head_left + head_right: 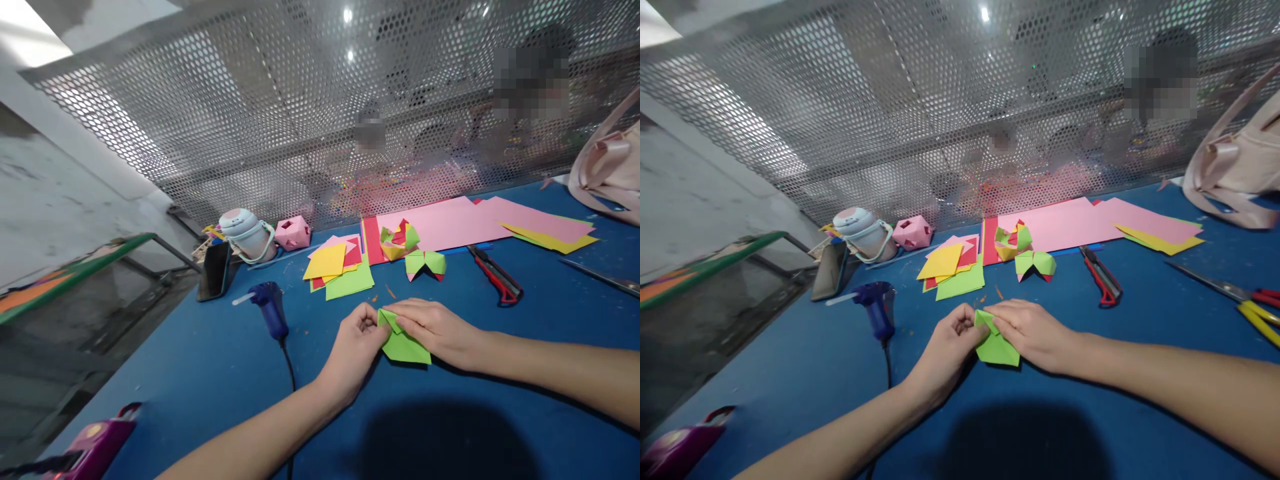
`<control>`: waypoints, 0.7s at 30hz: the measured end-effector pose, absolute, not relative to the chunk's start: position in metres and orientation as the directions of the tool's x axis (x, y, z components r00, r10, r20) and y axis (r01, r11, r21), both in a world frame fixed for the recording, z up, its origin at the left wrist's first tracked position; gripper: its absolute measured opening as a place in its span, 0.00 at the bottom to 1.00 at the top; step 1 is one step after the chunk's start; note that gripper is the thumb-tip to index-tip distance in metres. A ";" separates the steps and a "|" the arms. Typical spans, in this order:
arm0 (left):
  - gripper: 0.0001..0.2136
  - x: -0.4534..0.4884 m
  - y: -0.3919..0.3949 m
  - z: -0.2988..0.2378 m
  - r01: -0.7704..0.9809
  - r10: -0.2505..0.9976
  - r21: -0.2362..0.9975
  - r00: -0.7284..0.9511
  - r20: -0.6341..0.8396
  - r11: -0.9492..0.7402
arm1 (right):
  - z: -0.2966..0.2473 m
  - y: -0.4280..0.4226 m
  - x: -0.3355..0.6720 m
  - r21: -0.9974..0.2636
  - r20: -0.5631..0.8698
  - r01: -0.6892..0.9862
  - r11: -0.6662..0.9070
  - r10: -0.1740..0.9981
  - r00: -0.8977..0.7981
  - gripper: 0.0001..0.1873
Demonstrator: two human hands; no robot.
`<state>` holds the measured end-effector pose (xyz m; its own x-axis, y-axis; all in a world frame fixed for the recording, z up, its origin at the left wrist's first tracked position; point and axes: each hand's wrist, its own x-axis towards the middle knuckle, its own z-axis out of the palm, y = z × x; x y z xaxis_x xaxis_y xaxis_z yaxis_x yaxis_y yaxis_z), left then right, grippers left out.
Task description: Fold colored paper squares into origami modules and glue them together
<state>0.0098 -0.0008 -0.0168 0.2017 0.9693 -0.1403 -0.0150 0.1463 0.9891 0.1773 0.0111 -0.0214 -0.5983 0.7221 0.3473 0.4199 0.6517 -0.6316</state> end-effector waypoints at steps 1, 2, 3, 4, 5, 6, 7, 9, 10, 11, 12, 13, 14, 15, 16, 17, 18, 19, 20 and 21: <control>0.10 0.010 -0.001 -0.017 -0.013 0.969 0.989 0.201 -0.141 0.146 | -0.021 0.011 0.177 -0.637 0.344 0.417 0.649 0.723 -0.599 0.17; 0.10 0.010 -0.001 -0.017 -0.011 0.970 0.989 0.201 -0.141 0.146 | -0.021 0.011 0.177 -0.642 0.340 0.415 0.645 0.725 -0.599 0.17; 0.09 0.010 -0.001 -0.017 -0.010 0.969 0.989 0.201 -0.141 0.146 | -0.021 0.012 0.177 -0.647 0.337 0.413 0.641 0.727 -0.598 0.17; 0.09 0.010 -0.001 -0.017 -0.013 0.969 0.989 0.203 -0.141 0.147 | -0.020 0.012 0.177 -0.651 0.336 0.413 0.638 0.729 -0.596 0.17; 0.09 0.010 -0.001 -0.017 -0.017 0.968 0.989 0.205 -0.142 0.148 | -0.020 0.012 0.177 -0.653 0.336 0.412 0.635 0.731 -0.594 0.17; 0.10 0.010 -0.001 -0.016 -0.022 0.968 0.989 0.208 -0.141 0.149 | -0.020 0.012 0.177 -0.654 0.335 0.413 0.634 0.732 -0.593 0.17; 0.10 0.010 -0.001 -0.016 -0.027 0.968 0.989 0.210 -0.139 0.148 | -0.021 0.012 0.177 -0.654 0.335 0.412 0.635 0.731 -0.594 0.17; 0.12 0.010 -0.001 -0.017 -0.030 0.969 0.990 0.213 -0.127 0.137 | -0.022 0.012 0.177 -0.649 0.338 0.409 0.641 0.725 -0.601 0.17; 0.12 0.010 -0.001 -0.017 -0.028 0.970 0.991 0.212 -0.119 0.128 | -0.023 0.012 0.177 -0.647 0.338 0.408 0.644 0.721 -0.604 0.17; 0.12 0.010 -0.001 -0.017 -0.023 0.972 0.993 0.209 -0.111 0.119 | -0.024 0.012 0.177 -0.644 0.338 0.408 0.647 0.719 -0.607 0.17; 0.13 0.010 -0.001 -0.018 -0.016 0.973 0.994 0.203 -0.106 0.112 | -0.024 0.012 0.177 -0.640 0.340 0.409 0.650 0.717 -0.608 0.17; 0.13 0.010 -0.001 -0.019 -0.006 0.975 0.994 0.195 -0.105 0.108 | -0.025 0.012 0.177 -0.637 0.341 0.411 0.653 0.716 -0.609 0.17; 0.14 0.011 -0.001 -0.019 0.005 0.977 0.994 0.185 -0.106 0.107 | -0.024 0.011 0.177 -0.633 0.342 0.412 0.656 0.714 -0.611 0.17; 0.14 0.011 -0.001 -0.019 0.015 0.978 0.994 0.179 -0.108 0.107 | -0.023 0.010 0.177 -0.631 0.341 0.410 0.659 0.710 -0.616 0.18; 0.14 0.011 -0.001 -0.019 0.026 0.978 0.994 0.178 -0.110 0.107 | -0.022 0.010 0.177 -0.633 0.341 0.404 0.661 0.706 -0.621 0.18; 0.14 0.011 -0.001 -0.019 0.038 0.977 0.994 0.181 -0.109 0.104 | -0.020 0.009 0.177 -0.642 0.341 0.392 0.659 0.703 -0.624 0.18; 0.14 0.011 -0.002 -0.019 0.052 0.977 0.994 0.185 -0.107 0.099 | -0.018 0.008 0.176 -0.658 0.341 0.376 0.653 0.703 -0.624 0.18; 0.15 0.012 -0.002 -0.018 0.070 0.976 0.993 0.190 -0.102 0.090 | -0.016 0.007 0.176 -0.677 0.343 0.361 0.641 0.709 -0.616 0.17; 0.15 0.012 -0.002 -0.017 0.090 0.977 0.993 0.193 -0.095 0.079 | -0.014 0.006 0.176 -0.694 0.349 0.351 0.629 0.720 -0.600 0.17; 0.15 0.013 -0.003 -0.016 0.112 0.977 0.991 0.194 -0.089 0.068 | -0.013 0.006 0.176 -0.705 0.356 0.351 0.617 0.735 -0.577 0.16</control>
<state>0.0127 -0.0029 -0.0162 0.1944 0.9769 -0.0886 0.1118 0.0677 0.9914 0.1761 0.0060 -0.0126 -0.5769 0.7352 0.3560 0.3508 0.6165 -0.7049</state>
